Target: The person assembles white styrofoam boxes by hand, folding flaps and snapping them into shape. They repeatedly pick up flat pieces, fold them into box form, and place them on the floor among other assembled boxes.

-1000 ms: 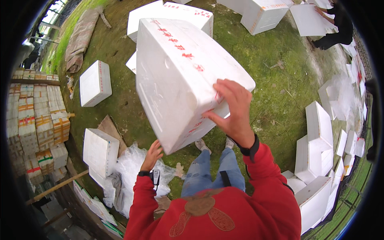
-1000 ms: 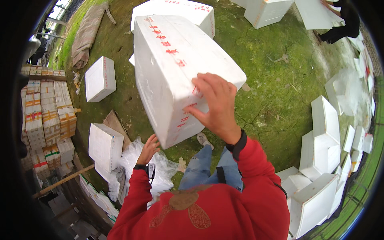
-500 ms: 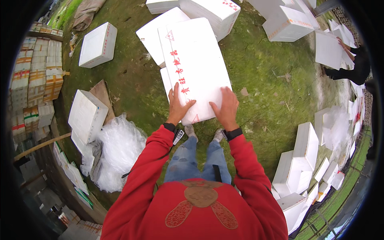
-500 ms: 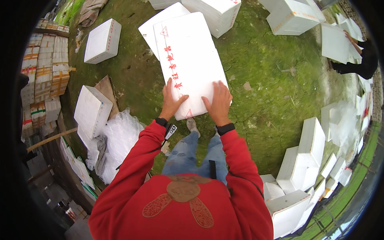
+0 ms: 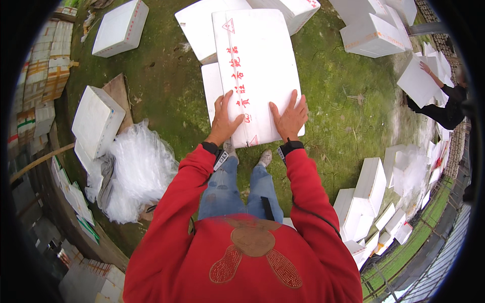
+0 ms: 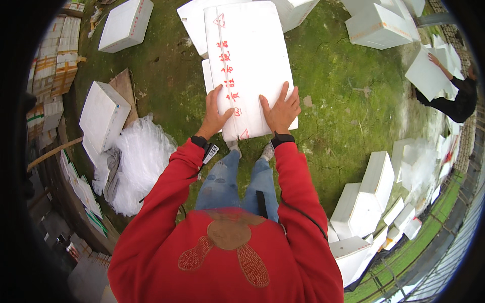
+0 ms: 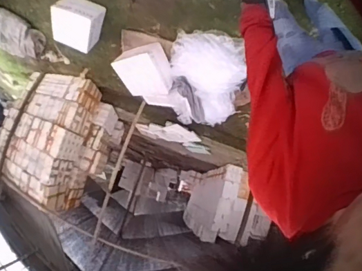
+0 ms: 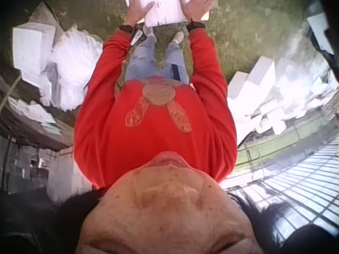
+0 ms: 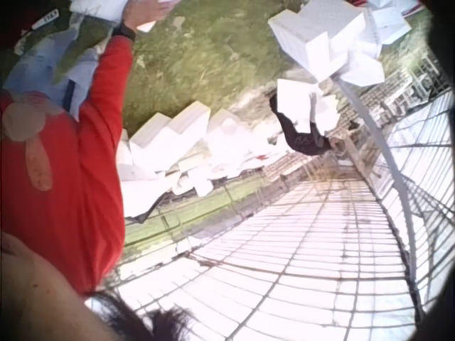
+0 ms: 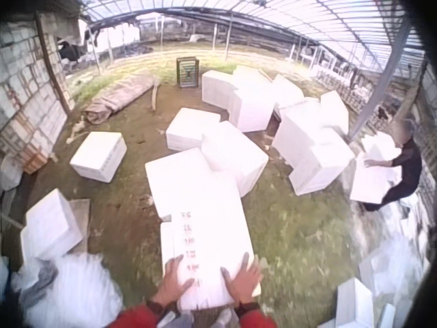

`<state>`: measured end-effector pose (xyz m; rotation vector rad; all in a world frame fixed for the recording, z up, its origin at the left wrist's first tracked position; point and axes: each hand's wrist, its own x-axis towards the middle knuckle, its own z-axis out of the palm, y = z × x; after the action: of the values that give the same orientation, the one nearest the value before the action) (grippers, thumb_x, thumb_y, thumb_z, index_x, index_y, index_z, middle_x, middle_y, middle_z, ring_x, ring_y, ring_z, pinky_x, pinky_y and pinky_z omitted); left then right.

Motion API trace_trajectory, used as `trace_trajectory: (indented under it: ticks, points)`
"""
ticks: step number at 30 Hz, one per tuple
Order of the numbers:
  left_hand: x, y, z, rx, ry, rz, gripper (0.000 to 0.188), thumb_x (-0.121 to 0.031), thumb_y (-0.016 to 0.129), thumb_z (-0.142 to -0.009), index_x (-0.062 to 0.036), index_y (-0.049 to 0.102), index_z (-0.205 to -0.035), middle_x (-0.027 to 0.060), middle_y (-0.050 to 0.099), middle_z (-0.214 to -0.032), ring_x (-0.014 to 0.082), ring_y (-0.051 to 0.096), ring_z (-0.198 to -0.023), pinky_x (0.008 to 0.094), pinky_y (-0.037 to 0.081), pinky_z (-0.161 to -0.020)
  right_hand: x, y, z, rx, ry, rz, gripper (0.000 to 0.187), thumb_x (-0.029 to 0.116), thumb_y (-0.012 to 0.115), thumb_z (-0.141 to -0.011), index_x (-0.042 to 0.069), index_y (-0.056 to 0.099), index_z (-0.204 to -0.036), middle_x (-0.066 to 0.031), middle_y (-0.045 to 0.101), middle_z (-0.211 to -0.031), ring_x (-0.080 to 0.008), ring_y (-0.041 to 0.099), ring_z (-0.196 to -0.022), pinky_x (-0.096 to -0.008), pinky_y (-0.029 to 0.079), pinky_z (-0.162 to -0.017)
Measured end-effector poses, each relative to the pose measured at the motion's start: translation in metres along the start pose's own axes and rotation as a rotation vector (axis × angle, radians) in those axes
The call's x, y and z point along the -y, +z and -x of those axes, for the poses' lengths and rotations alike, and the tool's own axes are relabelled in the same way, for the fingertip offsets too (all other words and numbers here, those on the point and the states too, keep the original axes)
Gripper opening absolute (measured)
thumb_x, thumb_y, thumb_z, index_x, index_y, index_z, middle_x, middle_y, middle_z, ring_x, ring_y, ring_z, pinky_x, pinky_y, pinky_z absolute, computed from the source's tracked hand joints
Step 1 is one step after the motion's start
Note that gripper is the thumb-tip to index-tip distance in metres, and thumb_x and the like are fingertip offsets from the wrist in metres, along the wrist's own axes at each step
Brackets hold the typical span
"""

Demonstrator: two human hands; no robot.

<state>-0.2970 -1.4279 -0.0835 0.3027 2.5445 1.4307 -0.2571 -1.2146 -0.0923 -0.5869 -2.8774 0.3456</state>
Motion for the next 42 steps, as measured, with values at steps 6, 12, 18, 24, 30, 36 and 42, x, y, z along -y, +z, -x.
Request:
trace_trajectory:
  ticks: [6,12,18,24,30,36,42]
  points:
    - [0.009,-0.027,0.005,-0.162,-0.185,-0.147,0.081,-0.01,0.064,-0.068,-0.0153,0.029,-0.141,0.0187,0.04,-0.128,0.0408,0.052,-0.11,0.0456,0.049,-0.088,-0.013,-0.001,-0.005,0.005,-0.002,0.064,0.088,0.063,0.055,-0.085,0.008,0.027,-0.148,-0.0278,0.029,-0.143,-0.0433,0.034,-0.127,-0.0556,0.029,-0.098]
    - [0.096,-0.089,0.026,-0.418,-0.313,-0.165,0.081,-0.006,0.063,-0.069,-0.0084,0.029,-0.143,0.0201,0.054,-0.123,0.0343,0.059,-0.105,0.0404,0.048,-0.09,-0.051,0.0,-0.017,0.045,0.027,0.051,0.088,0.064,0.056,-0.083,0.011,0.029,-0.148,-0.026,0.031,-0.143,-0.0433,0.037,-0.126,-0.057,0.029,-0.099]
    - [0.131,-0.147,0.056,-0.366,-0.494,0.423,0.046,0.003,0.057,-0.068,0.0022,0.053,-0.114,0.0096,0.062,-0.104,0.0177,0.059,-0.094,0.0293,0.047,-0.083,-0.146,-0.027,-0.049,0.225,0.142,-0.156,0.076,0.048,0.06,-0.087,0.002,0.035,-0.142,-0.0264,0.039,-0.141,-0.0399,0.037,-0.131,-0.0535,0.03,-0.106]
    - [0.09,-0.219,0.115,-0.406,-0.339,0.523,0.057,0.008,0.052,-0.068,0.0018,0.047,-0.125,0.0083,0.06,-0.108,0.0175,0.059,-0.098,0.0282,0.046,-0.086,-0.131,-0.112,-0.069,-0.038,0.09,-0.175,0.075,0.021,0.075,-0.077,-0.005,0.038,-0.137,-0.0256,0.046,-0.134,-0.0403,0.042,-0.125,-0.0456,0.036,-0.104]
    - [0.022,-0.249,0.139,-0.284,-0.199,0.666,0.059,0.006,0.055,-0.068,0.0019,0.047,-0.127,0.0068,0.06,-0.111,0.0166,0.059,-0.1,0.028,0.045,-0.09,-0.032,-0.193,-0.134,-0.19,-0.321,-0.072,0.091,0.026,0.084,-0.066,0.004,0.036,-0.14,-0.0191,0.042,-0.14,-0.0352,0.04,-0.13,-0.0459,0.036,-0.104]
    - [-0.017,-0.289,0.168,-0.257,-0.098,0.512,0.059,0.002,0.062,-0.066,0.001,0.049,-0.123,0.0056,0.059,-0.109,0.0156,0.057,-0.101,0.0296,0.042,-0.093,0.006,-0.222,-0.172,0.024,-0.285,0.282,0.108,0.02,0.086,-0.059,0.017,0.024,-0.147,-0.0162,0.038,-0.144,-0.0366,0.047,-0.122,-0.0529,0.044,-0.091]
    - [-0.035,-0.344,0.2,-0.244,0.022,0.394,0.058,-0.004,0.065,-0.07,0.0032,0.049,-0.126,0.0064,0.059,-0.11,0.0168,0.057,-0.101,0.0297,0.042,-0.093,-0.014,-0.203,-0.202,-0.032,-0.33,0.105,0.07,0.023,0.075,-0.072,0.015,0.044,-0.134,-0.0088,0.05,-0.135,-0.0307,0.05,-0.122,-0.0494,0.042,-0.093]
